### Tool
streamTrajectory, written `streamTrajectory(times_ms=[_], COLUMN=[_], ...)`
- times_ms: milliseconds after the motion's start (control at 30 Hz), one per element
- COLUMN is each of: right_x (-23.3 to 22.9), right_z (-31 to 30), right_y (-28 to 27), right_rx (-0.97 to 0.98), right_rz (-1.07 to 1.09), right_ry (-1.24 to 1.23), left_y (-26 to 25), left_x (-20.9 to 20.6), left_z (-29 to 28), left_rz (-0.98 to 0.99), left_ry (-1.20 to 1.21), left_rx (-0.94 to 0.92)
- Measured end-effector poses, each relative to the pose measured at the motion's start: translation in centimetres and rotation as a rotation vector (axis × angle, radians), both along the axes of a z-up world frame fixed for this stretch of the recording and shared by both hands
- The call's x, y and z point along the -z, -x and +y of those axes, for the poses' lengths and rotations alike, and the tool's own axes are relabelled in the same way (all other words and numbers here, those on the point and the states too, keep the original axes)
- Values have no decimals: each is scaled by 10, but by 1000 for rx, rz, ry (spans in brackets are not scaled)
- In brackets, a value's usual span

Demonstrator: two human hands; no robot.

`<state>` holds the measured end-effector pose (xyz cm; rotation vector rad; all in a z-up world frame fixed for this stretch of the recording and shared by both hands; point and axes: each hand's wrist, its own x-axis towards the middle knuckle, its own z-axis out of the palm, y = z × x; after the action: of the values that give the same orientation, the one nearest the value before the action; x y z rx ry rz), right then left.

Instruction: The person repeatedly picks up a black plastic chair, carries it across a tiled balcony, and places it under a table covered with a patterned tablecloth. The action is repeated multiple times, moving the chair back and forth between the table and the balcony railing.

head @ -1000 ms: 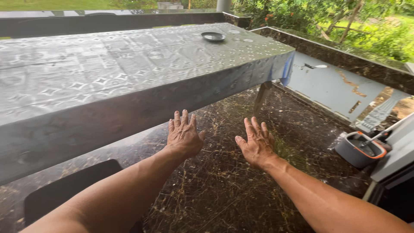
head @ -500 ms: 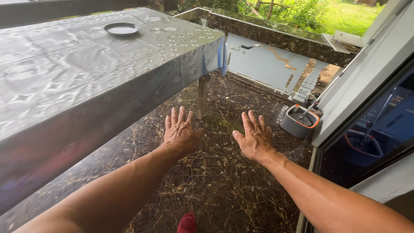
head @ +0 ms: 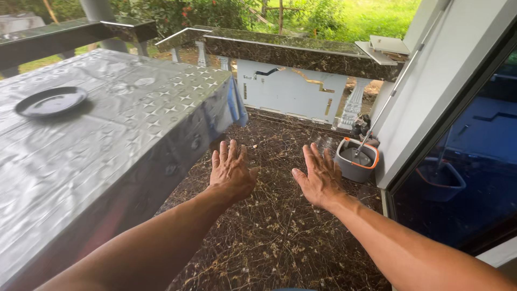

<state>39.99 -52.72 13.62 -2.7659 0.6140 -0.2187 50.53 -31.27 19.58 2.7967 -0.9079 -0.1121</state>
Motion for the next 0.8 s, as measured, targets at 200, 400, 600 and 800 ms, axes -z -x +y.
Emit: streamTrajectory(times_ms=[200,400,600,800], right_x=[15,3,-11,-3], right_z=[-74,-180,-262,-294], right_y=[-57,-134,-215,-311], right_rx=[8,19,-48,-165], right_rz=[-5,27,22,17], right_ry=[-12,54,92,101], left_y=[-64,-140,-203,-280], left_x=[22,20,15,22], left_z=[-78,-172,-237,-269], left_rz=[-2,-15,-31,-91], left_ry=[-15,-10,24,40], left_rx=[60,29,-26,-99])
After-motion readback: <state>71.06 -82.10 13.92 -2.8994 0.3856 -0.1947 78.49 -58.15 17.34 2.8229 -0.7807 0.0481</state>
